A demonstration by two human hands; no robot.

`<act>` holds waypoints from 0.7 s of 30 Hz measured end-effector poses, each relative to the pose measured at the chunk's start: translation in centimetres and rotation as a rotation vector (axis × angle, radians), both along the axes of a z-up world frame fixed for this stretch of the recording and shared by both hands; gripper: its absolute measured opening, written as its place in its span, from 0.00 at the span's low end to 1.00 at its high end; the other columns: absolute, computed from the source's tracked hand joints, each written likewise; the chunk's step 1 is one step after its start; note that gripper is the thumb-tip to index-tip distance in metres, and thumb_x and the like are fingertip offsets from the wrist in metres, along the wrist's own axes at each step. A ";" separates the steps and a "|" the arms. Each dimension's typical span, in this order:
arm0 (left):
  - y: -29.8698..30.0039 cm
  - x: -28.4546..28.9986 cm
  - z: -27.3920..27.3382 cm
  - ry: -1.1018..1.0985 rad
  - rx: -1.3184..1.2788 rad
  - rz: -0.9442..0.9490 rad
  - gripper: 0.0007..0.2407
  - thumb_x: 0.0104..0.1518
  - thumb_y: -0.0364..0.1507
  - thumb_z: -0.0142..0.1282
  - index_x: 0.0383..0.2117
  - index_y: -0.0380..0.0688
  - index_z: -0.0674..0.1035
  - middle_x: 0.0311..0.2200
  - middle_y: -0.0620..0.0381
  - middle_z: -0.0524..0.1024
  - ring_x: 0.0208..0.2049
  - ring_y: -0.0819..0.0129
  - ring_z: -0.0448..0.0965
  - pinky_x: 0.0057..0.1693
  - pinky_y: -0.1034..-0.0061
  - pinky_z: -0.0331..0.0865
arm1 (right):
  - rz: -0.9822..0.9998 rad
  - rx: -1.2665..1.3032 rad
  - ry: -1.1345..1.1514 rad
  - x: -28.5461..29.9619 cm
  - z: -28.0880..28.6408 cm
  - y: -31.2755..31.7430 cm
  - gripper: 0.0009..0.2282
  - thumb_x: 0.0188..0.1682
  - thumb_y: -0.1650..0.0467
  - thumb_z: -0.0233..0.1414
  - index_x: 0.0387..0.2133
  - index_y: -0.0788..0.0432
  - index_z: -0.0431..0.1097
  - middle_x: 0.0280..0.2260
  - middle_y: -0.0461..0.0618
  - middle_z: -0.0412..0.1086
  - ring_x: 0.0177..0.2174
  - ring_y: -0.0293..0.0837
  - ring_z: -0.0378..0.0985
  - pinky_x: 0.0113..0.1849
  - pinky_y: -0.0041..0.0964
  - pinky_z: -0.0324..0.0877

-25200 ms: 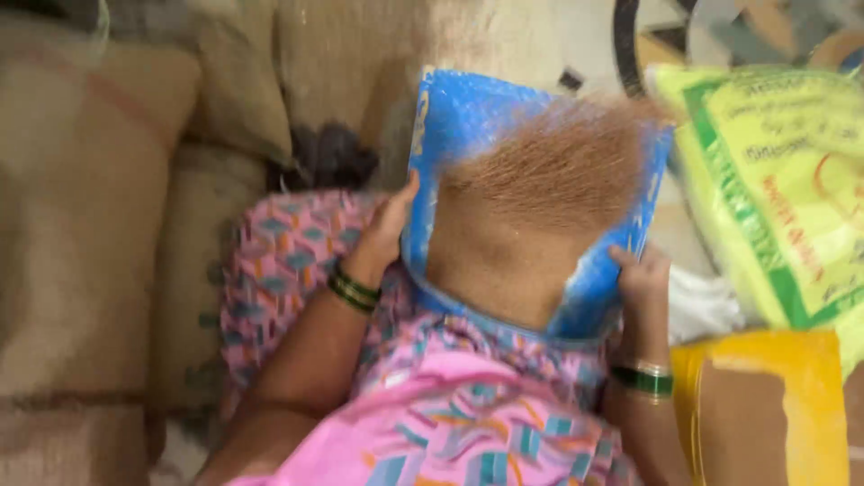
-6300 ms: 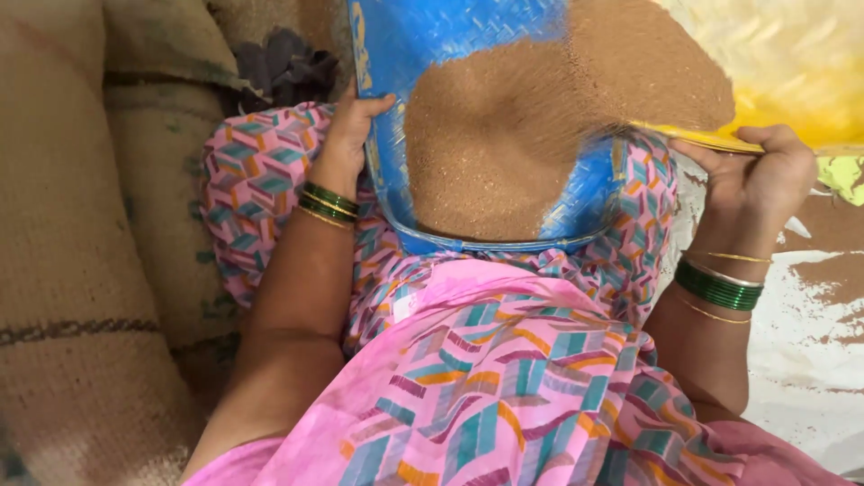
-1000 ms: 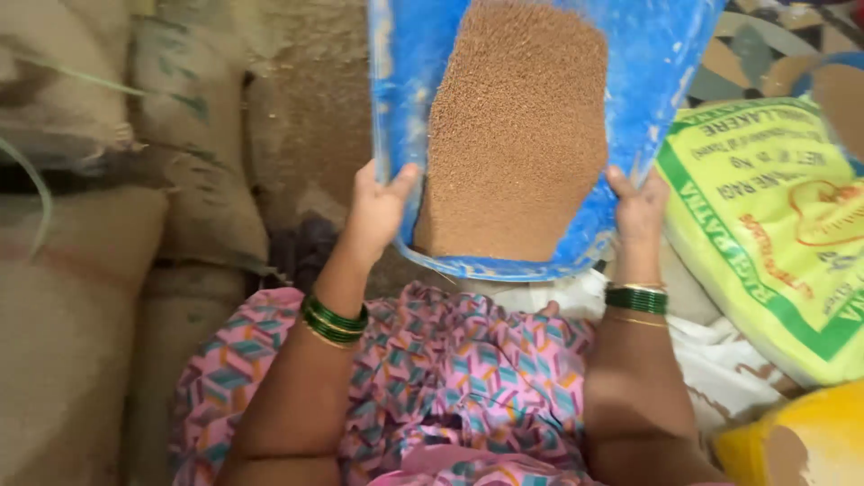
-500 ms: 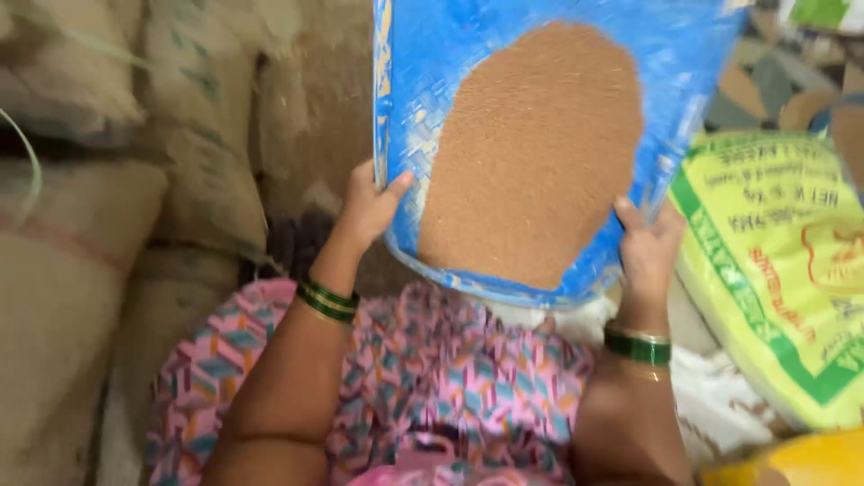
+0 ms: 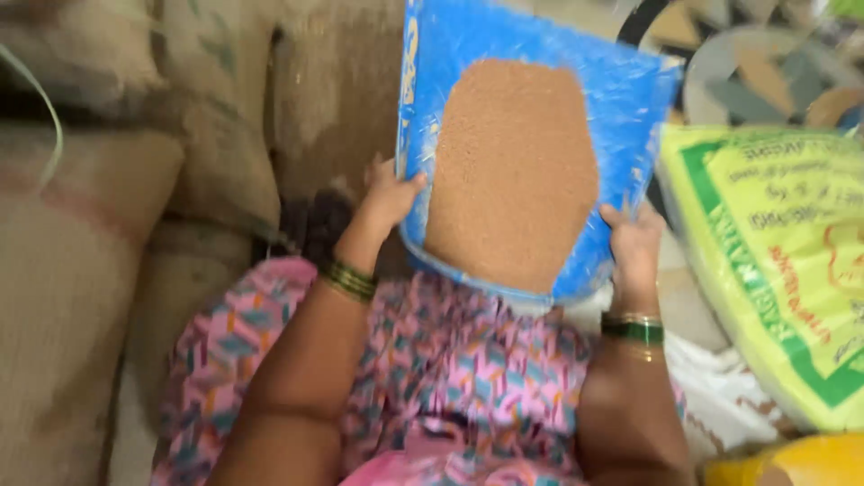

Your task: Sorting and cleaning grains using a winnowing basket in a storage area.

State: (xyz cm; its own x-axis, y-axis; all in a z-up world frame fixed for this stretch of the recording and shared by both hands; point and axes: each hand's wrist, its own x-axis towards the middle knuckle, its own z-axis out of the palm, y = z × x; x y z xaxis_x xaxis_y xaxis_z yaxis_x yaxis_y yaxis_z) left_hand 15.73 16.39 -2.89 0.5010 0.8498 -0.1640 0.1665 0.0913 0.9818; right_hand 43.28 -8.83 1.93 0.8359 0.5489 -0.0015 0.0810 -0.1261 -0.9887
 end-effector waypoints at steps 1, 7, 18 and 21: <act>-0.1 -0.1 2.4 -0.020 0.033 0.002 0.15 0.57 0.28 0.62 0.48 0.31 0.78 0.42 0.49 0.81 0.41 0.64 0.80 0.50 0.66 0.74 | 0.002 0.033 -0.020 -0.5 2.5 0.6 0.10 0.46 0.78 0.55 0.42 0.65 0.76 0.36 0.51 0.78 0.32 0.41 0.78 0.38 0.37 0.74; 1.1 -0.9 -0.2 -0.411 0.048 0.004 0.11 0.61 0.22 0.57 0.49 0.32 0.78 0.41 0.55 0.81 0.39 0.72 0.77 0.48 0.72 0.74 | -0.009 0.226 -0.221 3.2 -3.8 1.4 0.05 0.52 0.78 0.56 0.39 0.68 0.71 0.35 0.51 0.73 0.35 0.39 0.72 0.39 0.37 0.68; 1.9 -0.3 -5.7 -0.031 0.616 0.070 0.14 0.55 0.22 0.68 0.48 0.31 0.84 0.47 0.44 0.76 0.48 0.59 0.73 0.54 0.59 0.65 | 0.036 0.121 0.014 -0.8 0.9 -0.1 0.12 0.47 0.79 0.55 0.44 0.66 0.75 0.39 0.50 0.78 0.35 0.41 0.79 0.40 0.36 0.74; -1.7 -1.5 6.4 -0.376 0.039 -0.030 0.12 0.60 0.25 0.58 0.48 0.33 0.79 0.41 0.53 0.82 0.40 0.67 0.79 0.48 0.67 0.74 | 0.063 0.380 -0.063 -1.7 6.3 -0.3 0.11 0.52 0.78 0.54 0.48 0.67 0.72 0.43 0.50 0.77 0.39 0.41 0.78 0.45 0.35 0.73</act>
